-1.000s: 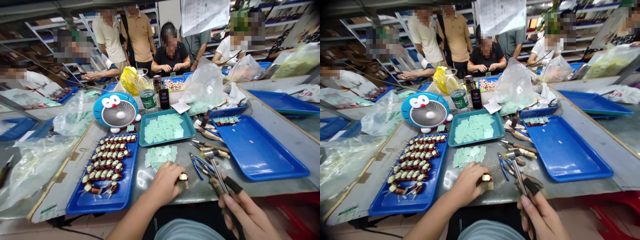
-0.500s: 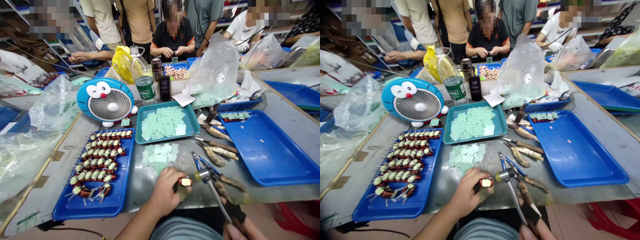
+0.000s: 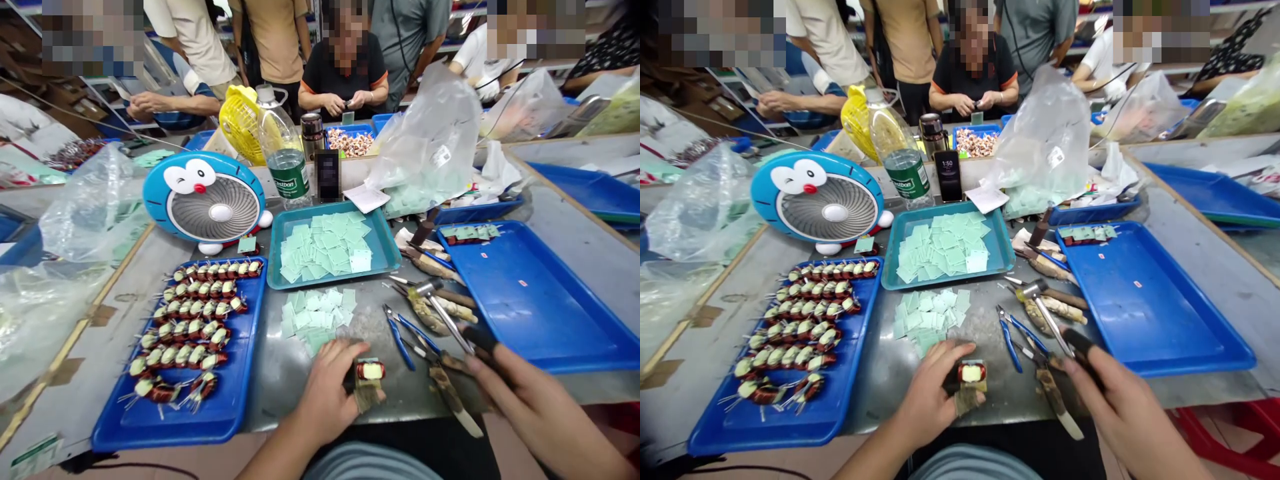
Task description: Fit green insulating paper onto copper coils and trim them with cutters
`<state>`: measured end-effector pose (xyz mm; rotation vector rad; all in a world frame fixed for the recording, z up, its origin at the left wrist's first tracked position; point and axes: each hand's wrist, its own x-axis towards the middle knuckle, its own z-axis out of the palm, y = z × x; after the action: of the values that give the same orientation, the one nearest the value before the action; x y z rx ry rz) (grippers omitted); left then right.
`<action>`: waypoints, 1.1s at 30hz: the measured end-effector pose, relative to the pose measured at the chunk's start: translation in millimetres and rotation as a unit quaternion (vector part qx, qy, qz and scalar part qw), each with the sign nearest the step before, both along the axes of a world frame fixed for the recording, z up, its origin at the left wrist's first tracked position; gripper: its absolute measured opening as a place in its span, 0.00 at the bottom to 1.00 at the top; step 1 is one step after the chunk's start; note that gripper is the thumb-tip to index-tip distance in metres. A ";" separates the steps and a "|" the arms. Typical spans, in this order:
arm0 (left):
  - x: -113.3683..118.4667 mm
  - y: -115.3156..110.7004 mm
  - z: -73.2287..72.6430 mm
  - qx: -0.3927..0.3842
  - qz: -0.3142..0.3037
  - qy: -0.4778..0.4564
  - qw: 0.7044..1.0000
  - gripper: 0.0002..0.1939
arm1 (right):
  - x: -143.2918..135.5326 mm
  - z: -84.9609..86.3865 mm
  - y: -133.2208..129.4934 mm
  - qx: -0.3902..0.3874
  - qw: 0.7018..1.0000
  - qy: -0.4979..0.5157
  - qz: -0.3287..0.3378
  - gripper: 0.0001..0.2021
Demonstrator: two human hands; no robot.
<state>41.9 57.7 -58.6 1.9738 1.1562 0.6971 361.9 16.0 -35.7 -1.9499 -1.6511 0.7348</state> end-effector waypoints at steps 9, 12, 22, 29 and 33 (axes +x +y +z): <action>2.1 5.8 6.2 -0.031 0.001 -0.014 0.999 0.27 | -42.6 25.1 51.9 0.171 0.939 -0.156 0.254 0.15; 6.5 10.1 7.4 -0.021 -0.015 -0.034 0.999 0.17 | -87.7 31.1 47.2 0.172 0.920 -0.032 0.350 0.14; 11.7 14.6 3.6 -0.005 -0.036 -0.075 0.996 0.20 | -103.2 21.4 70.2 0.203 0.858 -0.038 0.470 0.13; -1.4 3.0 14.9 -0.058 0.005 -0.054 0.997 0.26 | -66.5 12.2 39.6 0.100 0.948 -0.070 0.294 0.31; 0.7 10.3 36.9 -0.106 0.031 -0.089 0.990 0.11 | -71.4 -1.2 14.5 0.002 0.978 0.040 0.205 0.25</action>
<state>42.7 68.0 -21.7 1.6693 1.1370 0.7345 290.5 30.5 -36.8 -1.5657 -2.0276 0.9439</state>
